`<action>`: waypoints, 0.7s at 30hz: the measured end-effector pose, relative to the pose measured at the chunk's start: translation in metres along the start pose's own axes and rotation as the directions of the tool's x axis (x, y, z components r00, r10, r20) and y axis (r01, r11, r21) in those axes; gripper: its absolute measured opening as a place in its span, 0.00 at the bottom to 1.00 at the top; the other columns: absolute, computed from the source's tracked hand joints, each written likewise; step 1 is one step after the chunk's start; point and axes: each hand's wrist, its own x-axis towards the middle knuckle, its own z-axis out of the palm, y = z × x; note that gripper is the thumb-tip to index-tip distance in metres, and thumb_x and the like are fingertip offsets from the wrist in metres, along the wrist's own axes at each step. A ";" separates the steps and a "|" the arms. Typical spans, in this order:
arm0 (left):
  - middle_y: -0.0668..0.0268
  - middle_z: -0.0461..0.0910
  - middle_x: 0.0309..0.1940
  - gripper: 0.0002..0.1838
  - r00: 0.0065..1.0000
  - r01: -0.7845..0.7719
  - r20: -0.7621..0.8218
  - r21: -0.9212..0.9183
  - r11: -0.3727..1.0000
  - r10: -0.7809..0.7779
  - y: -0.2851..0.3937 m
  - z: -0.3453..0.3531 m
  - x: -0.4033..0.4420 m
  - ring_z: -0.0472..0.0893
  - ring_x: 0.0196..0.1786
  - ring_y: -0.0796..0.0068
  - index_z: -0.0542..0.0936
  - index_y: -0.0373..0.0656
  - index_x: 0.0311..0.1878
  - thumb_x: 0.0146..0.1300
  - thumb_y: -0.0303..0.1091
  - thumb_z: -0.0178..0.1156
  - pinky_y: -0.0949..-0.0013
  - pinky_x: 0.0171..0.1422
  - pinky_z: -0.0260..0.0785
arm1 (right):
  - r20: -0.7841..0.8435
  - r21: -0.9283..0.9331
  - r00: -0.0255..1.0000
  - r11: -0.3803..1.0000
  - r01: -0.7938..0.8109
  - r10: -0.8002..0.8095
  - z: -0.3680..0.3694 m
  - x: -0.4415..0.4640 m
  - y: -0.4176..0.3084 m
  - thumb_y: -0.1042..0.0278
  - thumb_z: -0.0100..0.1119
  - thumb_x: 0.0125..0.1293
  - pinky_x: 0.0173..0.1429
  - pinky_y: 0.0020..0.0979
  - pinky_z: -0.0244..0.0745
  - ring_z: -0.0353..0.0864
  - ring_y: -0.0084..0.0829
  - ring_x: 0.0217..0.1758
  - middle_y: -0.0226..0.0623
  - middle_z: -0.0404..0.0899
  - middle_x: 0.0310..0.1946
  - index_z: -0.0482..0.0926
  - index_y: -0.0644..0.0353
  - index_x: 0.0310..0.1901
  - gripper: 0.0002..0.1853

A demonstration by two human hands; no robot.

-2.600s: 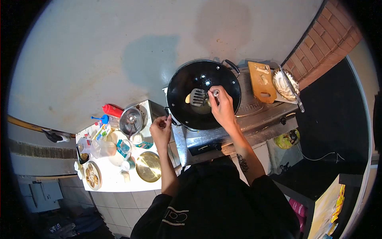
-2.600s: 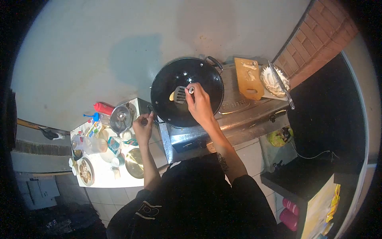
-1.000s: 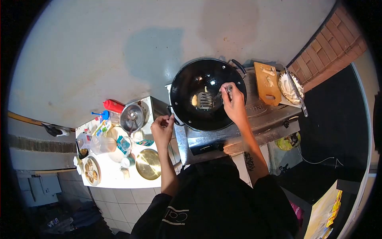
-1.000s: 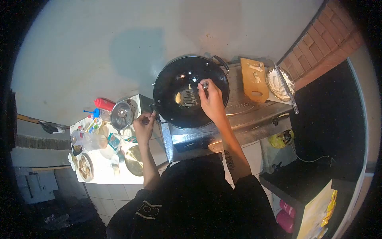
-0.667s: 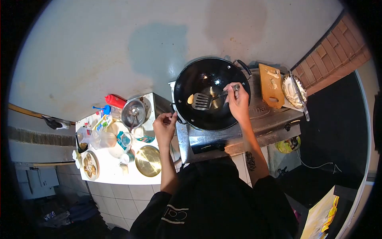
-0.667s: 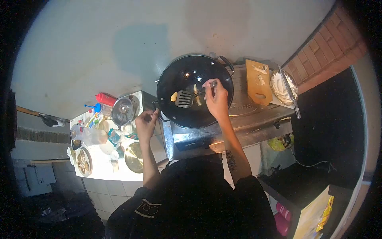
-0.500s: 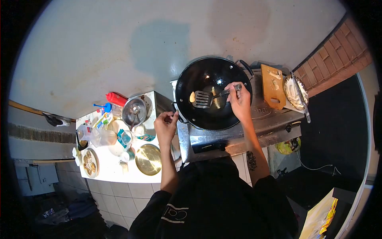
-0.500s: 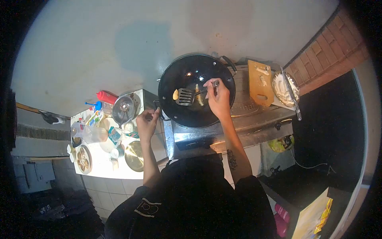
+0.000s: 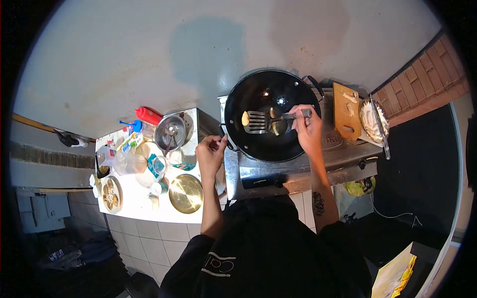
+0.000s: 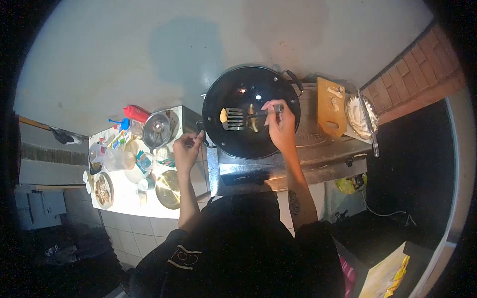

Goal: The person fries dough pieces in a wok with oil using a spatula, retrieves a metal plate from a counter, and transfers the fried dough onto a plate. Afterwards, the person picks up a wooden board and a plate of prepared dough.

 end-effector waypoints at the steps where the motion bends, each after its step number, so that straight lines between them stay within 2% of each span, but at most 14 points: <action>1: 0.64 0.77 0.17 0.16 1.000 0.007 0.005 0.002 1.000 -0.007 0.002 0.000 0.000 0.74 0.20 0.80 0.81 0.31 0.31 0.54 0.38 0.69 0.75 0.28 0.67 | 0.009 -0.003 1.000 1.000 -0.003 0.003 -0.001 -0.001 -0.003 0.78 0.45 0.69 0.29 0.18 0.64 0.67 0.13 0.24 0.32 0.76 0.34 0.72 0.63 0.37 0.04; 7: 0.61 0.78 0.23 0.14 1.000 0.028 -0.003 -0.074 0.997 -0.028 -0.001 0.001 -0.007 0.75 0.23 0.78 0.81 0.32 0.36 0.59 0.36 0.64 0.74 0.28 0.66 | 0.063 -0.049 0.998 0.999 0.003 0.000 -0.009 -0.013 -0.016 0.76 0.45 0.70 0.29 0.18 0.63 0.66 0.14 0.24 0.33 0.76 0.35 0.72 0.62 0.38 0.04; 10: 0.61 0.78 0.24 0.14 0.999 0.044 -0.028 -0.066 0.997 -0.046 0.004 -0.001 -0.016 0.75 0.25 0.79 0.82 0.33 0.38 0.59 0.37 0.64 0.75 0.29 0.66 | 0.081 -0.026 0.996 0.999 -0.040 0.042 -0.011 -0.017 -0.019 0.75 0.45 0.70 0.29 0.18 0.63 0.67 0.14 0.24 0.33 0.76 0.35 0.71 0.62 0.38 0.04; 13: 0.61 0.79 0.24 0.13 0.999 0.046 -0.006 -0.133 0.990 -0.047 0.000 -0.003 -0.026 0.74 0.25 0.80 0.82 0.35 0.40 0.59 0.37 0.63 0.75 0.29 0.66 | 0.111 0.009 0.992 0.998 -0.055 0.054 -0.015 -0.019 -0.014 0.76 0.44 0.70 0.29 0.18 0.63 0.67 0.15 0.24 0.34 0.76 0.36 0.71 0.62 0.39 0.04; 14: 0.63 0.78 0.23 0.12 0.999 0.029 -0.014 -0.126 0.992 -0.031 -0.001 -0.004 -0.030 0.73 0.24 0.81 0.82 0.36 0.40 0.59 0.35 0.63 0.75 0.28 0.65 | 0.106 0.022 0.993 0.998 -0.054 0.051 -0.017 -0.019 -0.012 0.76 0.44 0.70 0.29 0.18 0.63 0.67 0.15 0.24 0.34 0.76 0.36 0.71 0.62 0.40 0.04; 19: 0.71 0.75 0.19 0.11 0.989 0.144 0.003 -0.211 0.967 -0.146 0.008 -0.011 -0.058 0.69 0.23 0.88 0.81 0.35 0.43 0.61 0.32 0.61 0.81 0.27 0.62 | 0.164 0.083 0.986 0.996 -0.031 0.017 -0.022 -0.016 -0.003 0.76 0.42 0.71 0.22 0.15 0.56 0.68 0.13 0.24 0.37 0.77 0.41 0.70 0.62 0.42 0.05; 21: 0.72 0.74 0.19 0.11 0.987 0.158 -0.010 -0.176 0.972 -0.162 0.011 -0.015 -0.071 0.69 0.23 0.89 0.81 0.35 0.43 0.62 0.32 0.60 0.81 0.28 0.61 | 0.187 0.106 0.982 0.994 -0.033 0.013 -0.020 -0.012 -0.001 0.76 0.42 0.71 0.22 0.15 0.57 0.68 0.13 0.24 0.37 0.77 0.41 0.70 0.63 0.42 0.06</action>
